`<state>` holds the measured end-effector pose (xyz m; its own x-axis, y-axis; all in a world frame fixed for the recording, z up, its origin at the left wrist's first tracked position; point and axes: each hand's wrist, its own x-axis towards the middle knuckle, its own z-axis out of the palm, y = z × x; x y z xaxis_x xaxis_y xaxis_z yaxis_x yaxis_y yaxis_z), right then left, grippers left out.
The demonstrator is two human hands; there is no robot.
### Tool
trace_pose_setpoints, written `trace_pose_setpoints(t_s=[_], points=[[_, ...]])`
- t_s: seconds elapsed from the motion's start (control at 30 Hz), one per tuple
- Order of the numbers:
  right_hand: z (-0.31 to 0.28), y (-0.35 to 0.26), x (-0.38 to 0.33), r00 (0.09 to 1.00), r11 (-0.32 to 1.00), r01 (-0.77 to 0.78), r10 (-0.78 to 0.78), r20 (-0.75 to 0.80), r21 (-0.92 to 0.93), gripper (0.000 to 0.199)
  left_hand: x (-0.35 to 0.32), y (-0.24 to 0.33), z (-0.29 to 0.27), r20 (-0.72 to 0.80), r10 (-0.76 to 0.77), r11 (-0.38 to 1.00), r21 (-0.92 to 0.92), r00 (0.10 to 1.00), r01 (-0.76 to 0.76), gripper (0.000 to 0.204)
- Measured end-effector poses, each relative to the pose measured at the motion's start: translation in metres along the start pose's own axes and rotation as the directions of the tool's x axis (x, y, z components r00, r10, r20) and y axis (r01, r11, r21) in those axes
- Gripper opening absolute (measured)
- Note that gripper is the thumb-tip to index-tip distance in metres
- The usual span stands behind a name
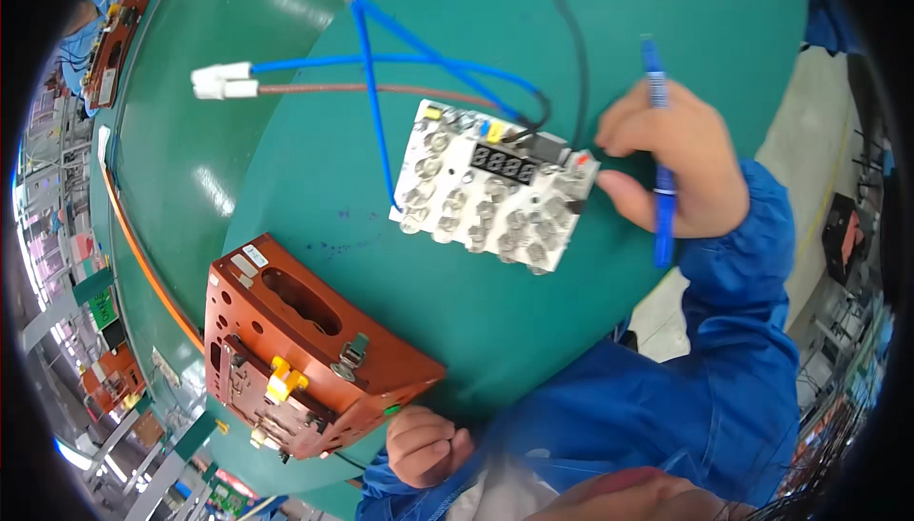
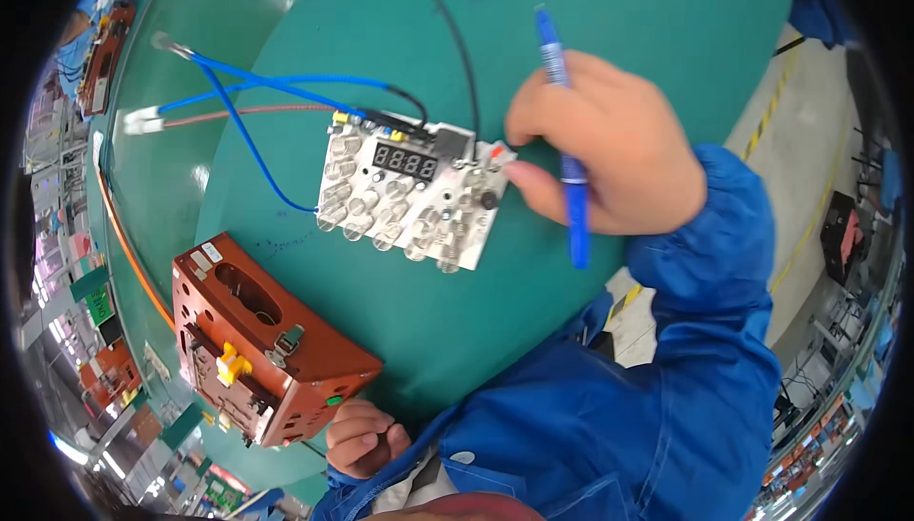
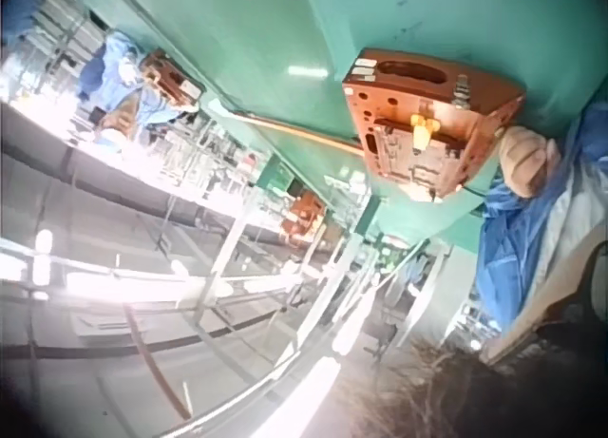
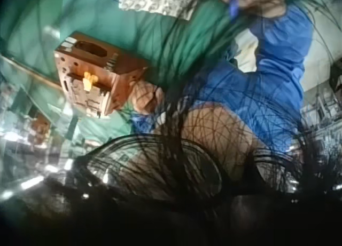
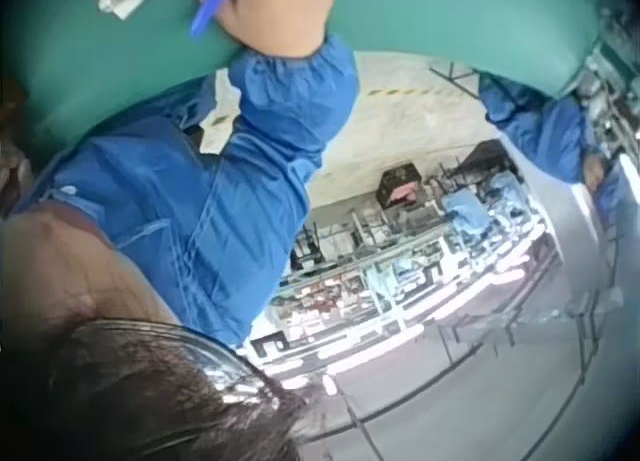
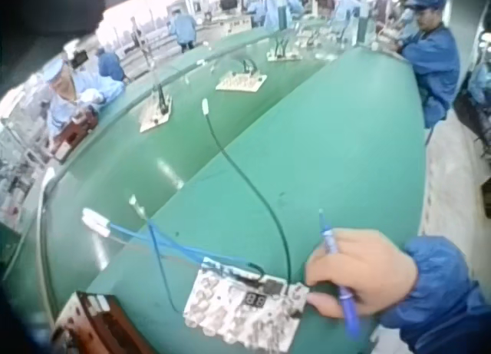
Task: Testing and inspecting electronic circuit boards using a test fixture and marking results.
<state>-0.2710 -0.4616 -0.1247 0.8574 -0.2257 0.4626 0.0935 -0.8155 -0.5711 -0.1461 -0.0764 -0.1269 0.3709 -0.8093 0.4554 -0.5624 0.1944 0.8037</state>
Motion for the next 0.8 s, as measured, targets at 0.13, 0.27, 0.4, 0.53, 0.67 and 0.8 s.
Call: trace_pose_setpoints(t_s=[0.13,0.27,0.4,0.53,0.67,0.8], points=[[0.009,-0.007,-0.009,0.992,0.989,-0.125,0.126,-0.006,0.074,0.029,-0.015,-0.001,0.012,-0.18,0.061,0.997,0.057,0.982,-0.051,0.04],[0.017,-0.035,-0.018,0.941,0.946,-0.305,0.317,-0.119,0.108,0.024,-0.011,0.011,0.004,-0.143,0.107,0.99,0.107,0.984,-0.092,0.038],[0.041,-0.072,-0.03,0.878,0.917,-0.399,0.391,-0.278,0.028,0.026,-0.014,0.01,0.0,-0.101,0.151,0.978,0.161,0.983,-0.134,0.04],[0.052,-0.088,-0.03,0.796,0.905,-0.425,0.363,-0.484,-0.022,0.031,-0.015,0.012,-0.003,-0.087,0.213,0.962,0.194,0.973,-0.193,0.041],[0.052,-0.081,-0.034,0.816,0.894,-0.443,0.431,-0.385,0.064,0.03,-0.017,0.014,-0.003,-0.069,0.233,0.956,0.201,0.97,-0.215,0.042],[0.051,-0.08,-0.032,0.801,0.88,-0.464,0.466,-0.376,0.102,0.03,-0.019,0.013,0.0,-0.098,0.228,0.959,0.196,0.969,-0.206,0.043]])
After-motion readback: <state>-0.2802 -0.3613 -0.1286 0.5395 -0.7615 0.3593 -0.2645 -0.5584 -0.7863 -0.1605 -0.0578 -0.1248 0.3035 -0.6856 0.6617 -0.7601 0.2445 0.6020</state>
